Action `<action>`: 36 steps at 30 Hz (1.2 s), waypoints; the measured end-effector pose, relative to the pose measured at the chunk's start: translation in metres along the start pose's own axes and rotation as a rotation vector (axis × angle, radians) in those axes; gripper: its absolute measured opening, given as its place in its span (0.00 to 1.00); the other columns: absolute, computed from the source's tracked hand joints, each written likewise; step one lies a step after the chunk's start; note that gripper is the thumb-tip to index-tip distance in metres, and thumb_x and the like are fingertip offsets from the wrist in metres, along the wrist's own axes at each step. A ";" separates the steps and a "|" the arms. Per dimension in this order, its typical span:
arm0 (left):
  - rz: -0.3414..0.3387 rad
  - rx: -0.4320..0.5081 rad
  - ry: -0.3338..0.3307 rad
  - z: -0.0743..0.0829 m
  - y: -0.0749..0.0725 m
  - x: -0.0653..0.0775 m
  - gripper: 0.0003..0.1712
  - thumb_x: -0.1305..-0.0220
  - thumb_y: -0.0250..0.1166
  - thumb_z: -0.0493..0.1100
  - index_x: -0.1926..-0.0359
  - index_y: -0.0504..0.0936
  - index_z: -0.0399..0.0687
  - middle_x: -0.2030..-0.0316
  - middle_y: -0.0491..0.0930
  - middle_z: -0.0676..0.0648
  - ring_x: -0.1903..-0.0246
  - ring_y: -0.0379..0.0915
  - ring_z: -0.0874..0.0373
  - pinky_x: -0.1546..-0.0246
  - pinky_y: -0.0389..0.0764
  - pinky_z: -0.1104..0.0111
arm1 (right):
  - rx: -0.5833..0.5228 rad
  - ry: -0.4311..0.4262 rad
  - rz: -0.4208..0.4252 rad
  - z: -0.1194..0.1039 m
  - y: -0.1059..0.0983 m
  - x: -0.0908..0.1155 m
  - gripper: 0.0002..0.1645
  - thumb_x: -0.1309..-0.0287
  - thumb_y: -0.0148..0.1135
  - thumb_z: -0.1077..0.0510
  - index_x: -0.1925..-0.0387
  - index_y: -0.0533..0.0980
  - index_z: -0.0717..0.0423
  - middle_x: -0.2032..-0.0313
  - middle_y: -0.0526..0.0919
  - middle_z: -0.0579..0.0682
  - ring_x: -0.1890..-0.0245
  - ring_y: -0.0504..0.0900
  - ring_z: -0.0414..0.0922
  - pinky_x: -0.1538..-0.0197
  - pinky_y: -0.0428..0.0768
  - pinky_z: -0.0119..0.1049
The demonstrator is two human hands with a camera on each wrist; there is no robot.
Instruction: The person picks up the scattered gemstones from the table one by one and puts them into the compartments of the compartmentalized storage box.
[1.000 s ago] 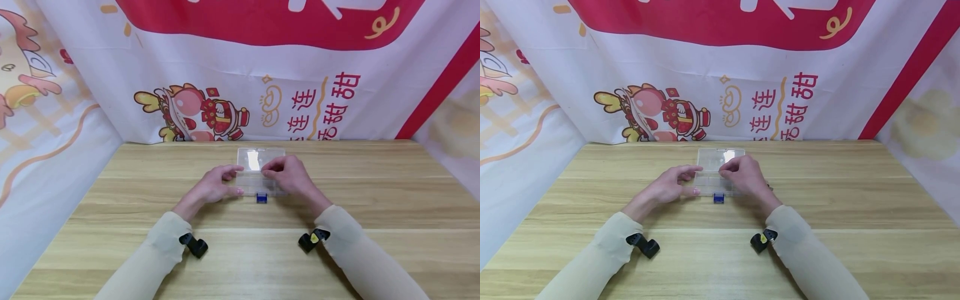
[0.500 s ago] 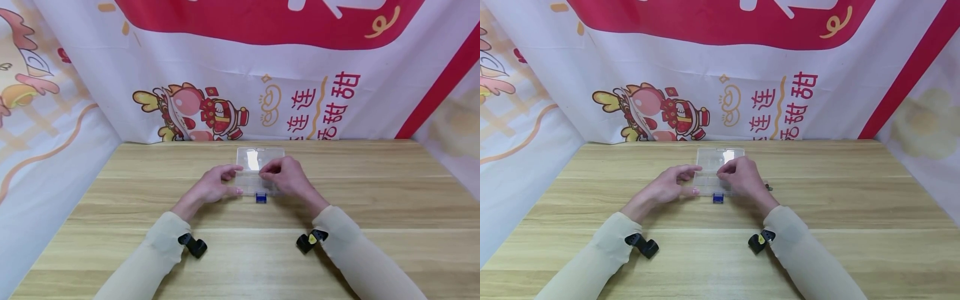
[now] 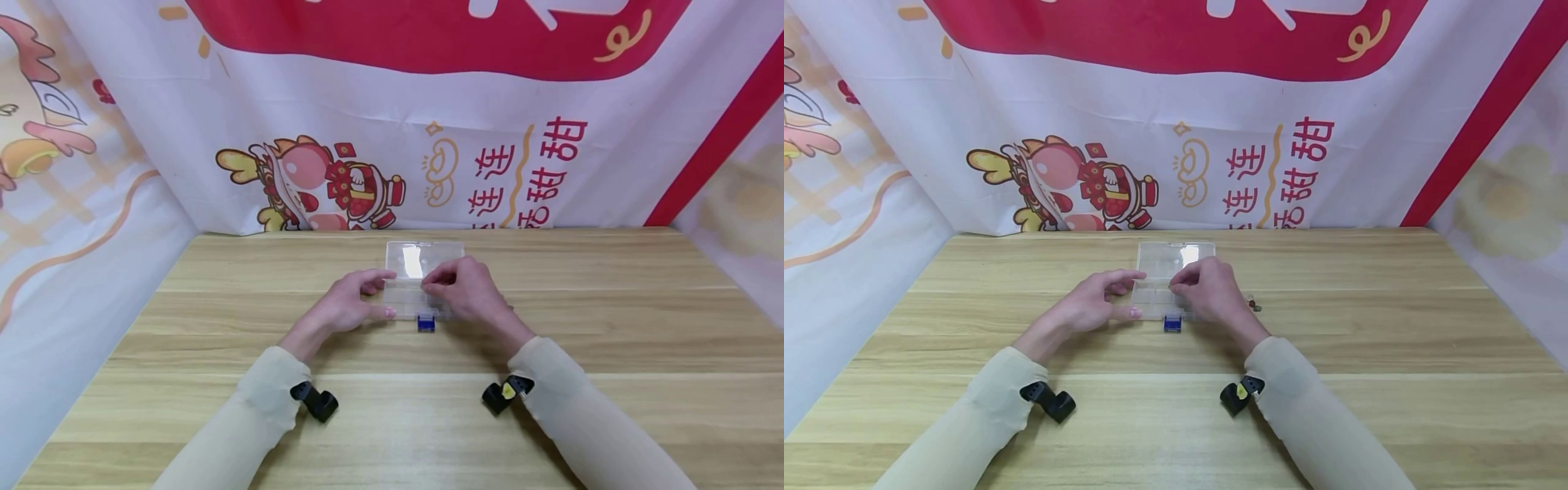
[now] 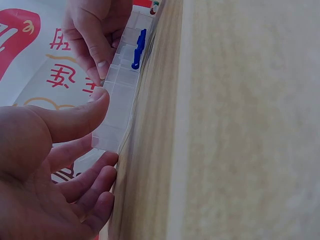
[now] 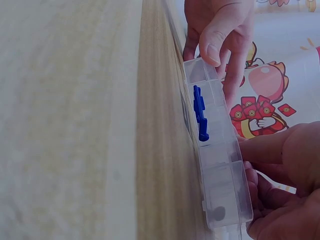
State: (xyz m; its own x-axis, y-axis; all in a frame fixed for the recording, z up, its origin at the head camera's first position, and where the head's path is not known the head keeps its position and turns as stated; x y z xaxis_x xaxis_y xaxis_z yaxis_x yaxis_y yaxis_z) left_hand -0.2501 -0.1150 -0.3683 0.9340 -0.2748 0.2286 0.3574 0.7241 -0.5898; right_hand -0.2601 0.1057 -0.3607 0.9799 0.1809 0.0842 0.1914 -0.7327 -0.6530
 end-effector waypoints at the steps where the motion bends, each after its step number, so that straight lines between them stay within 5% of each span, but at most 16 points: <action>1: 0.000 -0.001 0.000 0.000 0.000 0.000 0.38 0.34 0.76 0.45 0.25 0.74 0.64 0.32 0.75 0.47 0.32 0.69 0.46 0.24 0.68 0.46 | 0.002 0.000 0.001 0.000 0.000 0.000 0.05 0.33 0.72 0.58 0.58 0.90 0.46 0.58 0.91 0.46 0.54 0.84 0.46 0.49 0.84 0.40; 36: -0.003 0.000 -0.006 -0.002 0.001 -0.003 0.38 0.35 0.77 0.45 0.26 0.75 0.65 0.32 0.75 0.47 0.32 0.69 0.46 0.25 0.68 0.46 | 0.007 0.017 -0.006 -0.002 -0.001 0.003 0.07 0.33 0.72 0.57 0.56 0.90 0.45 0.57 0.90 0.46 0.54 0.85 0.47 0.49 0.85 0.40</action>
State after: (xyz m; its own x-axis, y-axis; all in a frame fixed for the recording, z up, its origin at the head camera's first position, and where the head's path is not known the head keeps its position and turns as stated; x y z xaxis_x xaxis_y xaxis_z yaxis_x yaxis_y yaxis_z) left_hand -0.2527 -0.1149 -0.3713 0.9327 -0.2737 0.2349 0.3606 0.7230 -0.5892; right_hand -0.2568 0.1056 -0.3588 0.9795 0.1740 0.1013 0.1972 -0.7270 -0.6577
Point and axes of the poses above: each hand's wrist, its own x-axis away from the middle knuckle, its own y-axis out of the palm, z = x × y, the point moved 3 cm from there along -x, towards the middle knuckle
